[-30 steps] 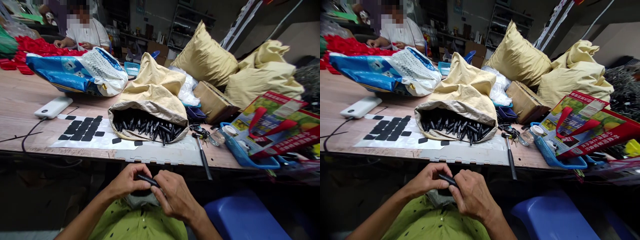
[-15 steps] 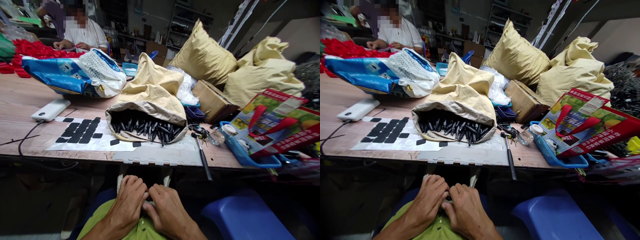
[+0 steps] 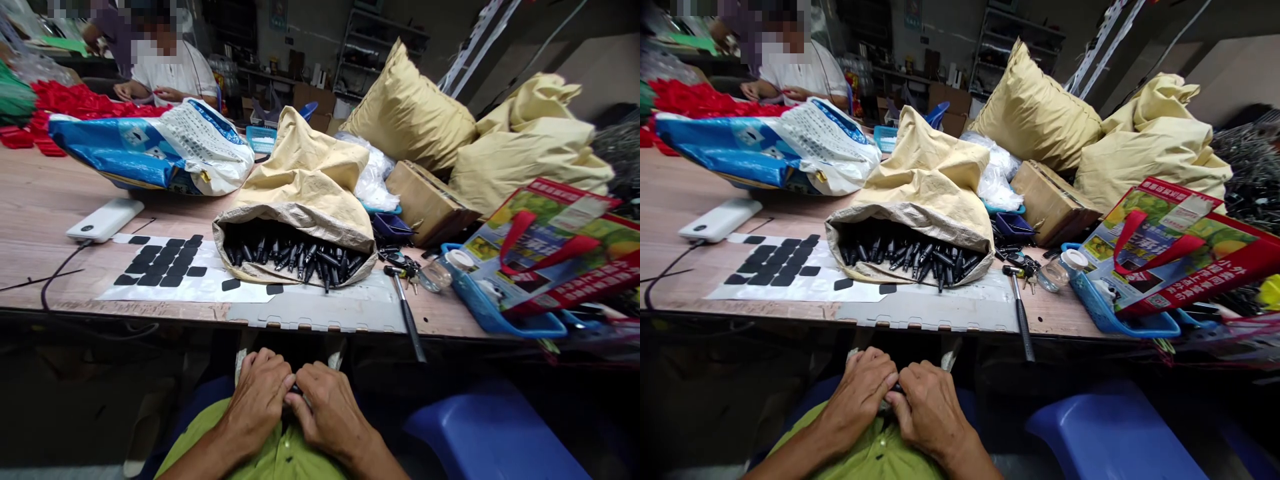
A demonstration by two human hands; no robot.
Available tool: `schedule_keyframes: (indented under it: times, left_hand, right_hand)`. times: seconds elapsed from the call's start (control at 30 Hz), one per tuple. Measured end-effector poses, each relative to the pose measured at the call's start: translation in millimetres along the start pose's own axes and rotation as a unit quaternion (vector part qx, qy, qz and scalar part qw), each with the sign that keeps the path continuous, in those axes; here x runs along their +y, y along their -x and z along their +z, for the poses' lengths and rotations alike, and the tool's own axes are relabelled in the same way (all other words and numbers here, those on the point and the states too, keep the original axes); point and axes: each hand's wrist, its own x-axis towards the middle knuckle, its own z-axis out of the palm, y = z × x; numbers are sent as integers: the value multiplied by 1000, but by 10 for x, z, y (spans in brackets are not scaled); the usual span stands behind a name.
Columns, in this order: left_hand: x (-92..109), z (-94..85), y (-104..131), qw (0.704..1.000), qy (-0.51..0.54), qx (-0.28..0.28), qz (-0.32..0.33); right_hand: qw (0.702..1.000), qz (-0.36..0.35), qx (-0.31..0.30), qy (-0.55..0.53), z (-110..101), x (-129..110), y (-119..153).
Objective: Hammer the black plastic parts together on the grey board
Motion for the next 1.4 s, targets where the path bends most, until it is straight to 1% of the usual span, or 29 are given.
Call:
schedule_keyframes:
  times: [0.1, 0.17, 0.23, 0.3, 0.4, 0.5, 0.63, 0.7, 0.83, 0.97, 1.1, 1.17, 1.23, 1.27, 1.3, 1.33, 1.4]
  left_hand:
    - [-45, -23, -64, 999, 39, -11, -36]
    - [-89, -42, -109, 991, 108, -19, -72]
    - [-127, -66, -150, 971, 208, -41, -110]
    - [-146, -95, -183, 943, 304, -54, -128]
    - [-136, -126, -213, 915, 378, -50, -132]
    - [-120, -118, -234, 905, 400, -56, -131]
    - [-141, -71, -256, 907, 398, -81, -110]
    - [-156, -66, -257, 906, 398, -84, -118]
    - [-155, -122, -245, 890, 421, -81, -158]
    - [-111, -211, -228, 879, 435, -95, -170]
    - [-97, -232, -223, 879, 434, -98, -173]
    - [-134, -187, -225, 881, 427, -103, -177]
    - [-208, -96, -222, 885, 415, -113, -182]
    - [-256, -39, -214, 892, 399, -112, -180]
    - [-306, 22, -202, 905, 372, -103, -177]
    - [-355, 80, -184, 924, 331, -83, -172]
    - [-432, 167, -135, 960, 232, -22, -157]
  right_hand:
    - [999, 36, 5, -16, -98, 13, -24]
    - [998, 49, 19, -41, -158, 35, -26]
    - [996, 53, 33, -65, -188, 70, -12]
    - [994, 59, 40, -83, -183, 106, 11]
    - [990, 71, 44, -110, -135, 123, 36]
    - [984, 74, 60, -149, -80, 86, 17]
    - [969, 72, 96, -215, -18, 35, -66]
    - [960, 68, 106, -251, 5, 38, -101]
    - [940, 76, 125, -307, 37, 85, -116]
    - [921, 107, 121, -353, 51, 114, -95]
    - [909, 128, 114, -380, 50, 95, -89]
    - [912, 130, 106, -374, 67, 92, -89]
    - [923, 130, 91, -352, 117, 114, -87]
    - [928, 133, 82, -337, 158, 137, -85]
    - [934, 139, 74, -321, 207, 167, -82]
    - [938, 150, 69, -305, 264, 203, -78]
    - [942, 186, 73, -270, 382, 280, -65]
